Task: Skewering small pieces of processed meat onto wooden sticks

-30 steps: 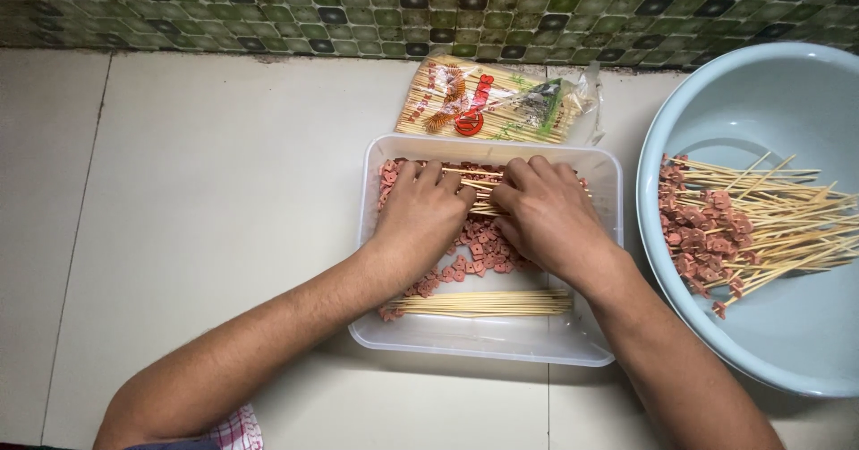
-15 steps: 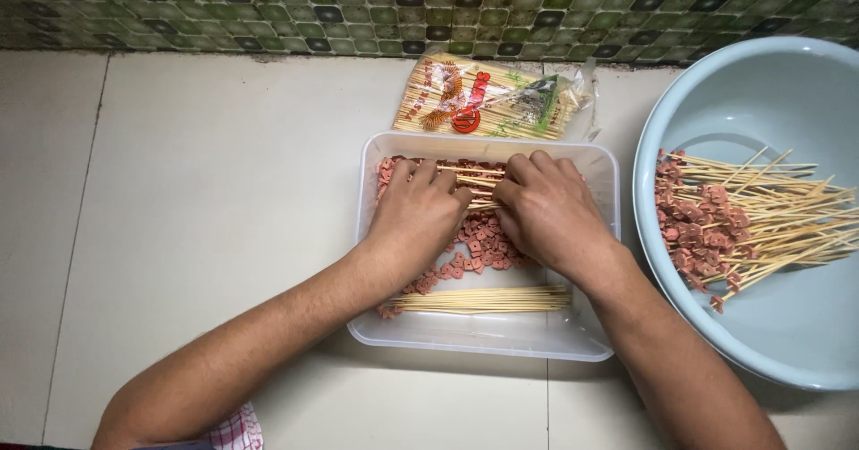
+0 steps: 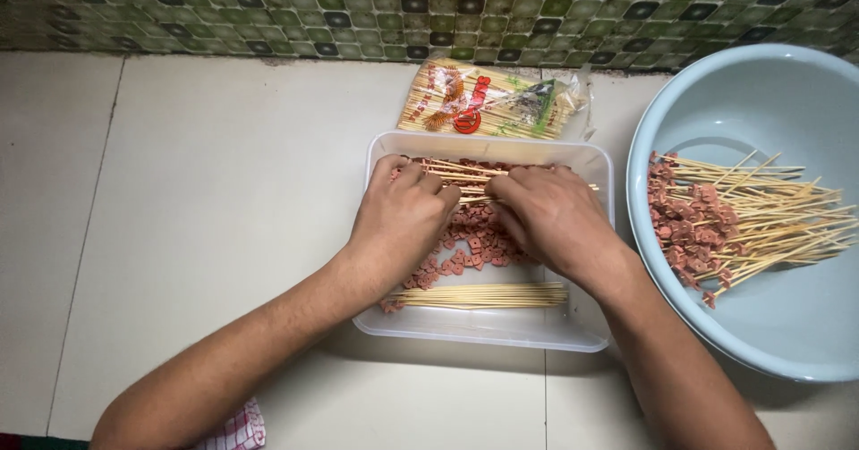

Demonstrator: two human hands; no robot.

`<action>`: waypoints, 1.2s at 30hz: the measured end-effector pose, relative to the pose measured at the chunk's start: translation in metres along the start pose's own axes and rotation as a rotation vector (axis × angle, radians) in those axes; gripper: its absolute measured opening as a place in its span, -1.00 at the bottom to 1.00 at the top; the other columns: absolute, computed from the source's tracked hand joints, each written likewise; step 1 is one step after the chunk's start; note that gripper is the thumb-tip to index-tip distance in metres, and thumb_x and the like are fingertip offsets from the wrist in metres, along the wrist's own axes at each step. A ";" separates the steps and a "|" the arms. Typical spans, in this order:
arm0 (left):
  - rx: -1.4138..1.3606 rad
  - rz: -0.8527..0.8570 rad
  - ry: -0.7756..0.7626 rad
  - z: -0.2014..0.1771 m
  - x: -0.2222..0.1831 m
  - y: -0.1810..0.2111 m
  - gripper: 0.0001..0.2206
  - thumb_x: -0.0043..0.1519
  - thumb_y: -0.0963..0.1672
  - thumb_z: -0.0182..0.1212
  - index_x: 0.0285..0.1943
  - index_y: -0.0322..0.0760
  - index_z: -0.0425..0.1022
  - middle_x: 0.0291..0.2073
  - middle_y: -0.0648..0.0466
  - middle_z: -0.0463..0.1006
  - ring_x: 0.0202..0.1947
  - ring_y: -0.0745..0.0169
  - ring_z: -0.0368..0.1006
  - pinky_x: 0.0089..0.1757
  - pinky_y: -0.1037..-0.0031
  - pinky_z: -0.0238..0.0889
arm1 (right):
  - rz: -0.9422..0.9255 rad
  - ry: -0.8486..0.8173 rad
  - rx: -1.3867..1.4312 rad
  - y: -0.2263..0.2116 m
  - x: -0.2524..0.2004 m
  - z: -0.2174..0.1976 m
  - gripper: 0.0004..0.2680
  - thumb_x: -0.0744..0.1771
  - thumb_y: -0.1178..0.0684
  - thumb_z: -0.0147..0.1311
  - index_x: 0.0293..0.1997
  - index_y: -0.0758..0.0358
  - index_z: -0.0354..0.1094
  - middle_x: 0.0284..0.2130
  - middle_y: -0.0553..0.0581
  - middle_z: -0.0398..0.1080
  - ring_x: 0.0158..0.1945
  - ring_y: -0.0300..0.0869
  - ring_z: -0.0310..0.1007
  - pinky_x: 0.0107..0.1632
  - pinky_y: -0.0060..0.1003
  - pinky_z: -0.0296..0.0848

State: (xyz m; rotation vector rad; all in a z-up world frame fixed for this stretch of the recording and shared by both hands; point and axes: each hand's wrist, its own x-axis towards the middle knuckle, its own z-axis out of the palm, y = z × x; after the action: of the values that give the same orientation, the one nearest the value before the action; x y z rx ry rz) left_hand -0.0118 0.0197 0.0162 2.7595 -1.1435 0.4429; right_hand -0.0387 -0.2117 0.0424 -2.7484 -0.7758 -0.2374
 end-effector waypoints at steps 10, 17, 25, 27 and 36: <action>-0.012 0.107 0.162 -0.045 -0.002 0.026 -0.89 0.12 -0.05 0.38 -0.24 -0.02 0.61 -0.47 0.11 0.59 -0.29 0.16 0.50 0.10 0.15 0.19 | -0.042 0.136 0.024 -0.016 -0.037 -0.044 -0.96 0.35 0.08 0.12 -0.15 0.04 0.43 -0.47 0.05 0.31 -0.31 -0.01 0.46 -0.27 -0.14 0.39; -0.058 0.204 0.258 -0.057 0.017 0.074 -0.89 0.10 -0.06 0.40 -0.30 -0.03 0.58 -0.48 0.13 0.57 -0.30 0.19 0.46 0.09 0.16 0.21 | 0.003 0.176 0.003 -0.011 -0.087 -0.079 -0.93 0.35 0.03 0.13 -0.12 -0.04 0.46 -0.49 0.01 0.30 -0.36 -0.04 0.42 -0.29 -0.14 0.35; -0.083 0.294 0.310 -0.064 0.047 0.124 -0.90 0.10 -0.08 0.42 -0.31 -0.05 0.57 -0.50 0.09 0.55 -0.32 0.15 0.47 0.09 0.16 0.24 | 0.084 0.221 -0.041 0.010 -0.138 -0.107 -0.93 0.39 -0.03 0.09 -0.11 -0.06 0.49 -0.47 -0.01 0.33 -0.34 -0.06 0.43 -0.25 -0.17 0.36; -0.069 0.328 0.303 -0.064 0.056 0.135 -0.85 0.05 -0.06 0.44 -0.28 -0.06 0.59 -0.49 0.09 0.57 -0.31 0.16 0.48 0.07 0.16 0.25 | 0.109 0.196 -0.054 0.017 -0.148 -0.114 -0.93 0.36 -0.02 0.13 -0.13 -0.04 0.50 -0.46 0.01 0.36 -0.31 -0.03 0.45 -0.21 -0.12 0.38; -0.111 0.384 0.326 -0.057 0.090 0.175 -0.85 0.04 -0.08 0.46 -0.33 -0.08 0.57 -0.56 0.08 0.52 -0.38 0.17 0.45 0.03 0.19 0.26 | 0.157 0.216 -0.073 0.038 -0.174 -0.141 -0.95 0.37 -0.03 0.13 -0.16 -0.06 0.49 -0.49 0.00 0.34 -0.34 -0.02 0.43 -0.22 -0.11 0.37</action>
State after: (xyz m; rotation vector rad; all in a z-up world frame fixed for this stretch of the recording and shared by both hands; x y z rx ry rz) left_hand -0.0879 -0.1516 0.0989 2.2604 -1.5498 0.8057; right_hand -0.1767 -0.3700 0.1279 -2.7730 -0.5027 -0.5280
